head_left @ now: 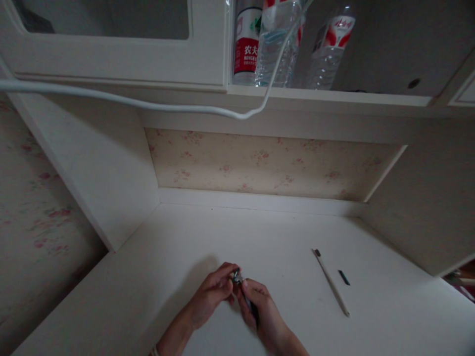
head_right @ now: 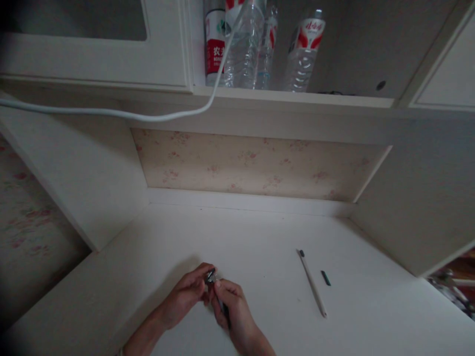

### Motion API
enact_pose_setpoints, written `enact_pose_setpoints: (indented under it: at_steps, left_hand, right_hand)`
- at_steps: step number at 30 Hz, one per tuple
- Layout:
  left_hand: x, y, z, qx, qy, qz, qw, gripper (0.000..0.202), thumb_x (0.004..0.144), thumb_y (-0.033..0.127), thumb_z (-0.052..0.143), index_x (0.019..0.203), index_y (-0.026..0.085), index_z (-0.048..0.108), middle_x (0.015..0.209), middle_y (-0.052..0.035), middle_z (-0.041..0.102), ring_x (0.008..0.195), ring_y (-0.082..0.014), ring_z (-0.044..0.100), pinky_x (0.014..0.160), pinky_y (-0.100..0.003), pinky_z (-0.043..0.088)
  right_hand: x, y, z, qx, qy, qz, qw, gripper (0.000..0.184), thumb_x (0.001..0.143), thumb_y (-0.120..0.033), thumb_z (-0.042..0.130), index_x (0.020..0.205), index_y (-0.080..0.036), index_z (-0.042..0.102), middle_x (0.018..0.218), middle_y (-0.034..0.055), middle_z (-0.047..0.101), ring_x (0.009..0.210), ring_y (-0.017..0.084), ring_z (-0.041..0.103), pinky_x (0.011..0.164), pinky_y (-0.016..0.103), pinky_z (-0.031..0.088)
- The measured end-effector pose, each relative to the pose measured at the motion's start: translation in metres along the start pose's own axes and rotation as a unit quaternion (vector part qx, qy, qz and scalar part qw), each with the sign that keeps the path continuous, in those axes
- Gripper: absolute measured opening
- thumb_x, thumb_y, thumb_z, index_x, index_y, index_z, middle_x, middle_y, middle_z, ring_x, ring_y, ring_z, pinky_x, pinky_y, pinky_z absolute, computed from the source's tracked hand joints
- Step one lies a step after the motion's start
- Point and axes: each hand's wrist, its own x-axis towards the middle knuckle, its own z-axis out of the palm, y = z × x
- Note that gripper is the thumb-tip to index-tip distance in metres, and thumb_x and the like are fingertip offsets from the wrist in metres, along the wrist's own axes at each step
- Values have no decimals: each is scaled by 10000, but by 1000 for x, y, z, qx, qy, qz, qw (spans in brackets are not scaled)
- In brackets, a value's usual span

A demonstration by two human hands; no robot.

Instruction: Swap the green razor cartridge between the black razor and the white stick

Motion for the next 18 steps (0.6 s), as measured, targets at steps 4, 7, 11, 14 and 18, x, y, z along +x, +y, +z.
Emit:
enact_pose_setpoints:
  at_steps: [4, 7, 11, 14, 18]
  left_hand:
    - [-1, 1, -4, 36, -13, 4, 999, 385, 871, 421, 618, 1191, 206, 609, 1055, -72, 441, 792, -150, 521, 614, -249, 475]
    - [-2, 4, -5, 54, -33, -4, 998, 362, 881, 404, 603, 1178, 197, 617, 1053, -79, 433, 807, -164, 532, 576, -237, 491]
    - [-4, 10, -6, 69, -51, -19, 996, 358, 875, 400, 607, 1163, 187, 628, 1039, -81, 431, 810, -171, 532, 561, -232, 495]
    - [-3, 13, -5, 67, -61, -17, 996, 360, 872, 419, 611, 1130, 170, 649, 1023, -80, 444, 784, -158, 525, 592, -241, 473]
    - [-2, 9, -4, 45, -37, 1, 998, 383, 869, 441, 619, 1155, 187, 645, 988, -68, 477, 747, -137, 508, 655, -262, 430]
  right_hand:
    - [-2, -6, -3, 30, -28, 47, 998, 418, 878, -505, 632, 707, -124, 602, 457, -53, 392, 330, 43, 189, 326, 190, 97]
    - [-4, -10, -5, 54, -36, 85, 994, 388, 863, -500, 664, 771, -126, 614, 492, -56, 409, 332, 33, 179, 316, 177, 97]
    - [-6, -12, -8, 67, -54, 126, 988, 385, 871, -500, 666, 829, -119, 635, 508, -63, 403, 335, 25, 166, 314, 169, 109]
    - [-6, -13, -8, 73, -73, 130, 986, 378, 880, -492, 661, 836, -116, 641, 517, -63, 403, 338, 26, 180, 318, 168, 131]
    - [-4, -12, -5, 83, -79, 102, 988, 381, 905, -497, 627, 849, -120, 638, 527, -59, 410, 345, 34, 229, 324, 165, 163]
